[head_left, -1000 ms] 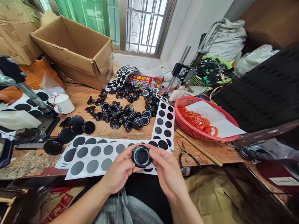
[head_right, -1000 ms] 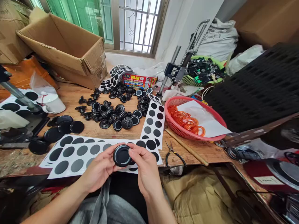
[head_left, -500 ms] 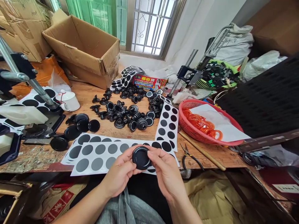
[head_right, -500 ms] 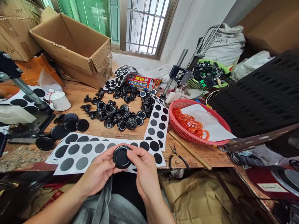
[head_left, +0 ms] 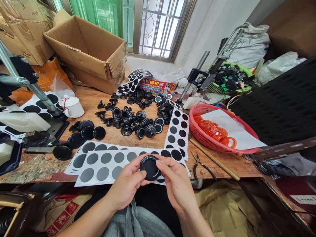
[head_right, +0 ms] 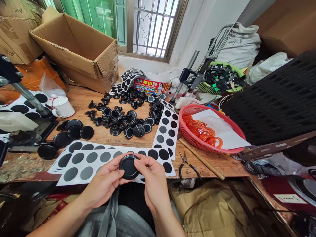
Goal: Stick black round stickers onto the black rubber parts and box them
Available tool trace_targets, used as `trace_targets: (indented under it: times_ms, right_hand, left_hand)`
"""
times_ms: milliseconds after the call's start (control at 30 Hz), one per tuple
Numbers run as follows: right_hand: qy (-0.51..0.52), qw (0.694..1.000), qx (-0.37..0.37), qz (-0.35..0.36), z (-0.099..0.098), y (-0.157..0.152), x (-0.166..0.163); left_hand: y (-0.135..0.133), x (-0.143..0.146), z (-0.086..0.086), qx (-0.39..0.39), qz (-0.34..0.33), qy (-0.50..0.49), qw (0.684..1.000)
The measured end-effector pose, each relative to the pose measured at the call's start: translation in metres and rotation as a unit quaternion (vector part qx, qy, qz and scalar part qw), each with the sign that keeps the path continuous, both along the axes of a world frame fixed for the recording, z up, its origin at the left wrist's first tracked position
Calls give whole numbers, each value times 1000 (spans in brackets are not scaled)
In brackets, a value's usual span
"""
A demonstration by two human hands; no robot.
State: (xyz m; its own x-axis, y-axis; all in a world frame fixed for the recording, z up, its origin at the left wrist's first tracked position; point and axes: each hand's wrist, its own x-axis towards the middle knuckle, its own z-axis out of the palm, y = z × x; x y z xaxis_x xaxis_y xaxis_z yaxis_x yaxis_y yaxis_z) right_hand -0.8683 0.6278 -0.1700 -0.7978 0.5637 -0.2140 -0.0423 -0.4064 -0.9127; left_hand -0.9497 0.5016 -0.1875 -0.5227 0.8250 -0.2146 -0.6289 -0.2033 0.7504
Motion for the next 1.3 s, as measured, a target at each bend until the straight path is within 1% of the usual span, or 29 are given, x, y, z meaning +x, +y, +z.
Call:
trace_targets:
  times_ms: [300,600,733,800,867,967,1100,1167,1300]
  right_hand:
    - [-7,1000,-1,-12,-1,-1,1]
    - [-7,1000,25,-18,-4,-2,0]
    - [-6,998,55,-19,-4,-3,0]
    - [-14,995,95,-18,-5,-3,1]
    - [-28,985,166,-26,-6,-3,3]
    - [-41,956,284,-54,-8,-3,7]
    - [-37,922,380,-71,-12,-2,13]
    - [-29,897,434,-80,-15,-2,17]
    - [-2,835,539,-109,-25,0,22]
  left_hand:
    - [-1,0,0,-11,5,-9,1000]
    - [-2,-1,0,-8,8,-13,1000]
    - [-3,-2,2,-13,7,-17,1000]
    - [-3,-2,2,-14,8,-16,1000]
    - [-4,-1,3,-13,11,-15,1000]
    - [-5,-1,3,-10,14,-18,1000]
    - [-6,-2,3,-12,14,-26,1000]
    - [-5,-3,3,-10,13,-29,999]
    - [-4,-4,2,-2,22,-30,999]
